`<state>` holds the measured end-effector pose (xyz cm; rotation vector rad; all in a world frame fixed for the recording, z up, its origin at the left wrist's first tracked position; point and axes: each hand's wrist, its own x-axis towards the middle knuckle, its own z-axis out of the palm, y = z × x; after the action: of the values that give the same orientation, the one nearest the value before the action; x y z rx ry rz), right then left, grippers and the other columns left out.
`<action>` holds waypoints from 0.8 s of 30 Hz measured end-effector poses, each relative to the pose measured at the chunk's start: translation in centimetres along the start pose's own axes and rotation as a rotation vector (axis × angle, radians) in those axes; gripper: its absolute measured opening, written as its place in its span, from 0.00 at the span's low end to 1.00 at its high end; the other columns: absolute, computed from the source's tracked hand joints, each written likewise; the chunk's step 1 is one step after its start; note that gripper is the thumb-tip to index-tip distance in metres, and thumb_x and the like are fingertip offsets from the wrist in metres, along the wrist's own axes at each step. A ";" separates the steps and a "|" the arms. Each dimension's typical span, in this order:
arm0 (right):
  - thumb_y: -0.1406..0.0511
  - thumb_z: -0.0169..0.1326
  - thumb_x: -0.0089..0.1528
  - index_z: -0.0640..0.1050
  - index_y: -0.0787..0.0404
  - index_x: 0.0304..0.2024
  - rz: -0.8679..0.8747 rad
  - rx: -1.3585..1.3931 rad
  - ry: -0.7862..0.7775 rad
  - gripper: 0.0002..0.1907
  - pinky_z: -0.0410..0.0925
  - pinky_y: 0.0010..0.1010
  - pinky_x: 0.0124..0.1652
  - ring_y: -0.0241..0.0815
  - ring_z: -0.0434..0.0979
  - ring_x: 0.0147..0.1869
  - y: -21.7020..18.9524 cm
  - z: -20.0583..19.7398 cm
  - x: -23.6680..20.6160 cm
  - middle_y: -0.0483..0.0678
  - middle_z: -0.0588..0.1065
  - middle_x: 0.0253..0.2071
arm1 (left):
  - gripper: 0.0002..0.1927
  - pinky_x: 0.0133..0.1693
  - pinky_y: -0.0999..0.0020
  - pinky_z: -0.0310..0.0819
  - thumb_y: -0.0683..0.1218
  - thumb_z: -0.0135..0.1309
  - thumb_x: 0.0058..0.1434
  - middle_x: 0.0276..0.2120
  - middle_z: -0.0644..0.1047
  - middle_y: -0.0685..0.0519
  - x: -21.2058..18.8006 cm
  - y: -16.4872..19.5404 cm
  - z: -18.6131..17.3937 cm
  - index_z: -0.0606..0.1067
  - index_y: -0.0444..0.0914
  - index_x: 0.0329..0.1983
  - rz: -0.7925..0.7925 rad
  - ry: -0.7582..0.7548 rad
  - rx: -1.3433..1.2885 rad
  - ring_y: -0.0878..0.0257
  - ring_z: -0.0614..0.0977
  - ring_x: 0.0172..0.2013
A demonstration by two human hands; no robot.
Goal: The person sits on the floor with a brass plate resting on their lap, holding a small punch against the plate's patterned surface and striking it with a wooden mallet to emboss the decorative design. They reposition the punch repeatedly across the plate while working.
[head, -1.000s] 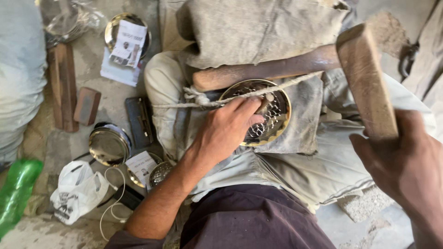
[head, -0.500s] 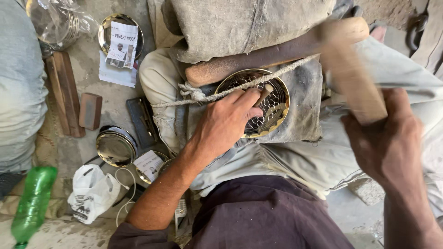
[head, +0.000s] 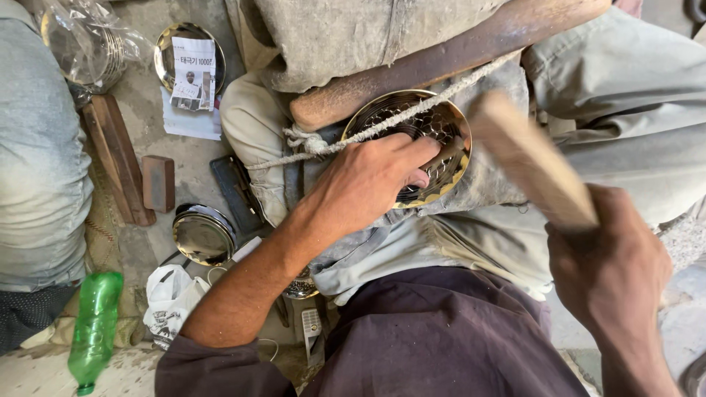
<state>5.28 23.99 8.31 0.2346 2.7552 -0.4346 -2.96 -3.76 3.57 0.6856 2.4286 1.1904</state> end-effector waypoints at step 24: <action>0.71 0.65 0.64 0.69 0.76 0.54 0.094 0.462 0.178 0.23 0.74 0.43 0.46 0.47 0.81 0.45 2.3 0.3 -1.1 0.54 0.80 0.48 | 0.17 0.32 0.64 0.80 0.46 0.62 0.65 0.36 0.78 0.48 -2.3 0.2 1.1 0.73 0.35 0.52 -0.033 0.382 -0.059 0.57 0.83 0.34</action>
<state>6.87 25.95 7.85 0.5342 2.7582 -1.0684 -0.46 -4.23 3.29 0.4295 2.6804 1.4878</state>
